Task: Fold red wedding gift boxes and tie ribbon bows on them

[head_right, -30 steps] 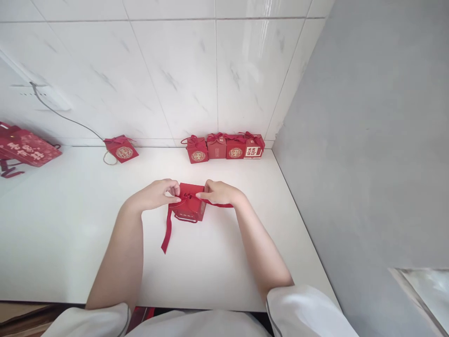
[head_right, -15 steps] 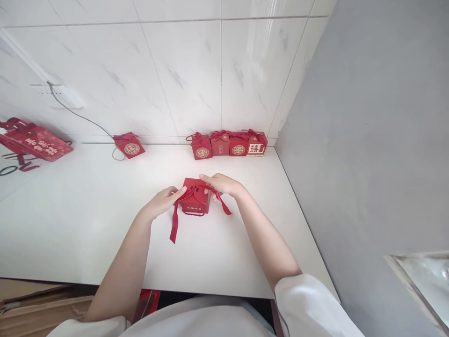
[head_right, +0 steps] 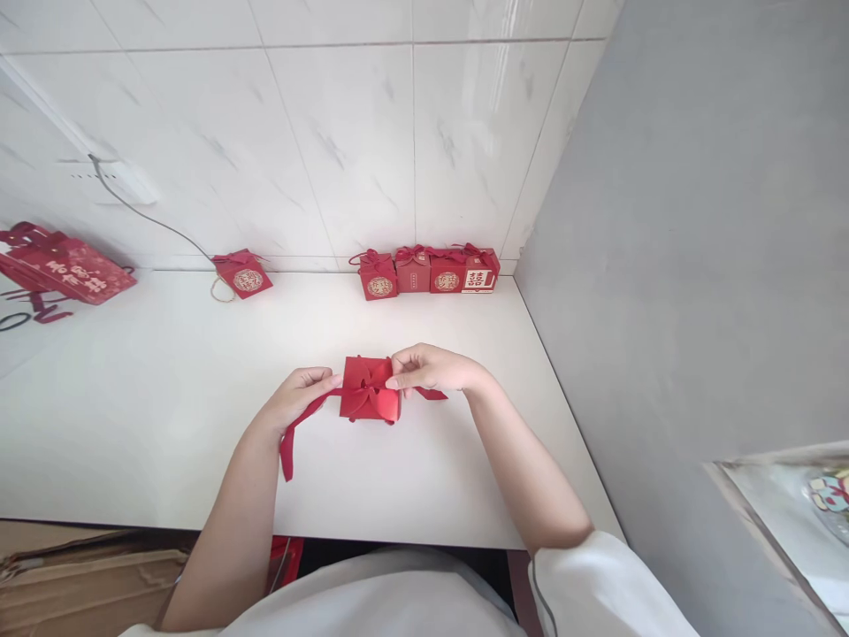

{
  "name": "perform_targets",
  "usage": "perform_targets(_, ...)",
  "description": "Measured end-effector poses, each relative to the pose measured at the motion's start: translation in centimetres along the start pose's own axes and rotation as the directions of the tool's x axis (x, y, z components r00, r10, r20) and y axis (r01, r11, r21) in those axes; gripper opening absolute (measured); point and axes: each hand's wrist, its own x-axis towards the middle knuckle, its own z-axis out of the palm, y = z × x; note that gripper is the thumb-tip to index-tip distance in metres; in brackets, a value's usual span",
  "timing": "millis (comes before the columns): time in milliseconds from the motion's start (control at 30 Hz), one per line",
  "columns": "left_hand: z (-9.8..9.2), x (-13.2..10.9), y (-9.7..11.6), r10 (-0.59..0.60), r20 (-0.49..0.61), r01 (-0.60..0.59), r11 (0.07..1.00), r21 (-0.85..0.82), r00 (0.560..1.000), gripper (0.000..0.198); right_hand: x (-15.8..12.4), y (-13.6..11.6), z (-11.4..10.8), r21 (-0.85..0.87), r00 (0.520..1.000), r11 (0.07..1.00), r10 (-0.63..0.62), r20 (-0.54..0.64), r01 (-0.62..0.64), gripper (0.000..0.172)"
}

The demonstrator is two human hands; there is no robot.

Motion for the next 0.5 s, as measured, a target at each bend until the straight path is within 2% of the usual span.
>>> perform_targets(100, -0.3, -0.1, 0.4, -0.018, 0.210, 0.008, 0.999, 0.050, 0.978, 0.043, -1.5, -0.4, 0.4, -0.065, 0.998, 0.996, 0.056, 0.038, -0.053, 0.038)
perform_targets(167, -0.4, -0.3, 0.7, -0.054, 0.368, 0.020, 0.995, 0.095, 0.928, 0.038, -2.2, -0.6, 0.7, -0.113, 0.993, 0.991, 0.087, 0.079, -0.077, 0.037)
perform_targets(233, -0.3, -0.7, 0.8, -0.091, 0.471, 0.021, 0.988, 0.152, 0.877, 0.036, -2.8, -0.9, 1.0, -0.165, 0.987, 0.981, 0.118, 0.106, -0.100, 0.036)
perform_targets(333, -0.1, -1.3, 0.8, -0.120, 0.520, 0.009, 0.977, 0.211, 0.846, 0.034, -3.3, -1.1, 1.6, -0.231, 0.973, 0.960, 0.192, 0.128, -0.159, 0.037)
perform_targets(433, 0.1, -1.7, 0.8, -0.116, 0.535, -0.008, 0.974, 0.224, 0.837, 0.033, -3.4, -1.0, 2.0, -0.235, 0.956, 0.952, 0.239, 0.168, -0.197, 0.042)
perform_targets(500, 0.1, -1.7, 1.0, -0.067, 0.536, -0.046, 0.980, 0.195, 0.842, 0.032, -3.2, -0.7, 2.0, -0.211, 0.952, 0.956, 0.243, 0.186, -0.203, 0.041)
